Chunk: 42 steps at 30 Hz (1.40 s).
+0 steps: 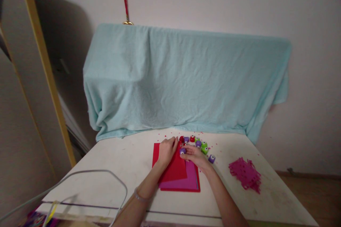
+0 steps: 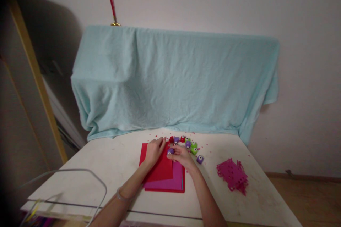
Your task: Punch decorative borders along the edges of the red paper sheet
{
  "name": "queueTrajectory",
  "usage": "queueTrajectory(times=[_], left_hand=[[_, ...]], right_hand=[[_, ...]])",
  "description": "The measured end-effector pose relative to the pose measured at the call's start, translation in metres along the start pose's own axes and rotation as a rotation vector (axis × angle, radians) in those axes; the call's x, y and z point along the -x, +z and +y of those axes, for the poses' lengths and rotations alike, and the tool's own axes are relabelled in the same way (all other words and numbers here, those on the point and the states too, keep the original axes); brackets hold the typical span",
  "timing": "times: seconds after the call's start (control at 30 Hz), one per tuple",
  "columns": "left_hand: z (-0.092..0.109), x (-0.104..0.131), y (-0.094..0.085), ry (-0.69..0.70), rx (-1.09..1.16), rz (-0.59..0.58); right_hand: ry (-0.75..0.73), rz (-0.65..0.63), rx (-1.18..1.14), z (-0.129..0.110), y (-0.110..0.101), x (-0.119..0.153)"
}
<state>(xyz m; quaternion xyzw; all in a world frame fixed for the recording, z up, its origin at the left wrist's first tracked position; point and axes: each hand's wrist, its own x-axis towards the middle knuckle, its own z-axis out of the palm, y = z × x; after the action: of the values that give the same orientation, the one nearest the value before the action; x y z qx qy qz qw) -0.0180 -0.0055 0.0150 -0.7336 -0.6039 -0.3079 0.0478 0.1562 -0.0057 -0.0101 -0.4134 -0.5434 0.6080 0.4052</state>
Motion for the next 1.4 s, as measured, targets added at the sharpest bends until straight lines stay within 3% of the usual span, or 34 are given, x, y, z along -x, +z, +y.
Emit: queueTrajectory(times=[0.47, 1.13, 1.4], left_hand=[[0.003, -0.001, -0.003, 0.094, 0.010, 0.028], [0.004, 0.000, -0.004, 0.103, 0.059, 0.074], [0.002, -0.001, 0.000, 0.100, 0.063, 0.078]], right_hand=[[-0.048, -0.007, -0.094, 0.010, 0.006, -0.005], [0.006, 0.006, 0.014, -0.008, 0.011, 0.003], [-0.165, 0.047, 0.078, -0.001, 0.009, -0.001]])
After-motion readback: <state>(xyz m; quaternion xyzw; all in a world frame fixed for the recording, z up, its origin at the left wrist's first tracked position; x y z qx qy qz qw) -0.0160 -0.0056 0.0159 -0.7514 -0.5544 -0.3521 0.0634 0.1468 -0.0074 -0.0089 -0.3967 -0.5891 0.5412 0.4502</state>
